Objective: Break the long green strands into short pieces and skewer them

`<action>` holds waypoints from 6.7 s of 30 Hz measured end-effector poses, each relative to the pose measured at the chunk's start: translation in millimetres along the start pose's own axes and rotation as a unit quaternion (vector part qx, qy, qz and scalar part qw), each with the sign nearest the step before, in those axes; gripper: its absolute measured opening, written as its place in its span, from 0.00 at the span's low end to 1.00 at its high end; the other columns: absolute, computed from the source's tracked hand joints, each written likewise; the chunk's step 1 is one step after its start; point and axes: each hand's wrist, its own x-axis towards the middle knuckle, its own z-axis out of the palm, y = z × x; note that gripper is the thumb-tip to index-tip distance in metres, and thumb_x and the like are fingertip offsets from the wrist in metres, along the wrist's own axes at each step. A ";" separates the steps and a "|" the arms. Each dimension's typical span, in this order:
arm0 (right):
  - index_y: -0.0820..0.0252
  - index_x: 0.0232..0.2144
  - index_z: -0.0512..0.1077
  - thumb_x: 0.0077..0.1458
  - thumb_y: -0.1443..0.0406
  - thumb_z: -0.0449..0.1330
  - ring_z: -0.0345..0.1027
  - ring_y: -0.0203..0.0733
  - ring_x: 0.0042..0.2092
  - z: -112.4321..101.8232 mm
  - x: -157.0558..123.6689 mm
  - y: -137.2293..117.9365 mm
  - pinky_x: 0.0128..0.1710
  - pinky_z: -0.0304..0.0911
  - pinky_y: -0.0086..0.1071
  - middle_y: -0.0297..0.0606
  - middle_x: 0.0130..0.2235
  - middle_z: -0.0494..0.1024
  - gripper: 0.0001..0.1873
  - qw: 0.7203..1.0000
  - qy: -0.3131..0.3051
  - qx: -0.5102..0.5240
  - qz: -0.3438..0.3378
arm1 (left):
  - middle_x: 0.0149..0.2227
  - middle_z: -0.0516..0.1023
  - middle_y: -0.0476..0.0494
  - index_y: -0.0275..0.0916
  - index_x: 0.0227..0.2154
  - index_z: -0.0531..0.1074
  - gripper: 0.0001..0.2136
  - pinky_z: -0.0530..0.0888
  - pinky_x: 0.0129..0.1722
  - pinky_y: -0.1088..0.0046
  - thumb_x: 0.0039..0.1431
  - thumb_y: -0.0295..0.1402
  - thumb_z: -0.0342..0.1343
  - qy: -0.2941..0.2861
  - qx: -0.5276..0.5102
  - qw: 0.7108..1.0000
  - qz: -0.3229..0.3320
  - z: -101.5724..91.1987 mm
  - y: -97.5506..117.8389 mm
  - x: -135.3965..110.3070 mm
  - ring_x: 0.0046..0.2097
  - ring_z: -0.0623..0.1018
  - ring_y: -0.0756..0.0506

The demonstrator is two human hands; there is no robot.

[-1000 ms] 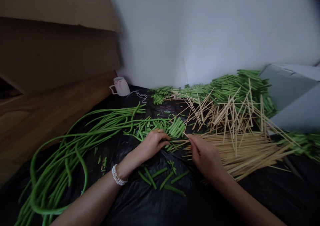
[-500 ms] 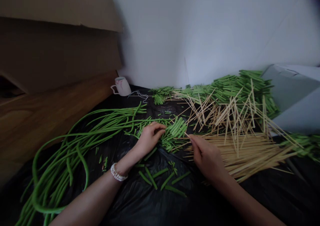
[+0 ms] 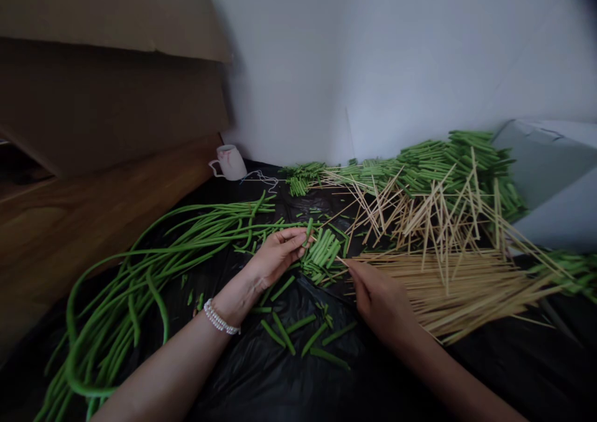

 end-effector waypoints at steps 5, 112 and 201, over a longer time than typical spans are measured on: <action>0.61 0.50 0.70 0.61 0.72 0.48 0.75 0.44 0.43 0.3 -0.2 0.1 0.46 0.69 0.36 0.43 0.44 0.80 0.18 1.000 -0.015 0.001 0.011 | 0.32 0.80 0.45 0.35 0.33 0.80 0.11 0.69 0.34 0.78 0.45 0.30 0.69 0.000 0.005 1.000 -0.001 -1.4 -2.1 -0.1 0.33 0.75 0.53; 0.59 0.33 0.69 0.39 0.62 0.71 0.64 0.29 0.20 -63.5 41.4 63.8 0.16 0.53 0.20 0.38 0.30 0.81 0.18 0.750 0.256 0.508 0.338 | 0.28 0.76 0.47 0.35 0.34 0.76 0.13 0.68 0.31 0.79 0.54 0.41 0.61 0.049 0.086 0.988 0.117 -8.9 13.4 3.3 0.29 0.73 0.53; 0.60 0.24 0.73 0.54 0.73 0.54 0.67 0.44 0.39 -52.4 28.9 51.5 0.38 0.56 0.34 0.41 0.31 0.77 0.11 0.933 -0.280 -0.227 0.005 | 0.37 0.79 0.44 0.39 0.38 0.76 0.08 0.69 0.40 0.71 0.58 0.30 0.55 0.056 0.525 0.783 0.329 -7.2 -11.1 2.5 0.38 0.76 0.46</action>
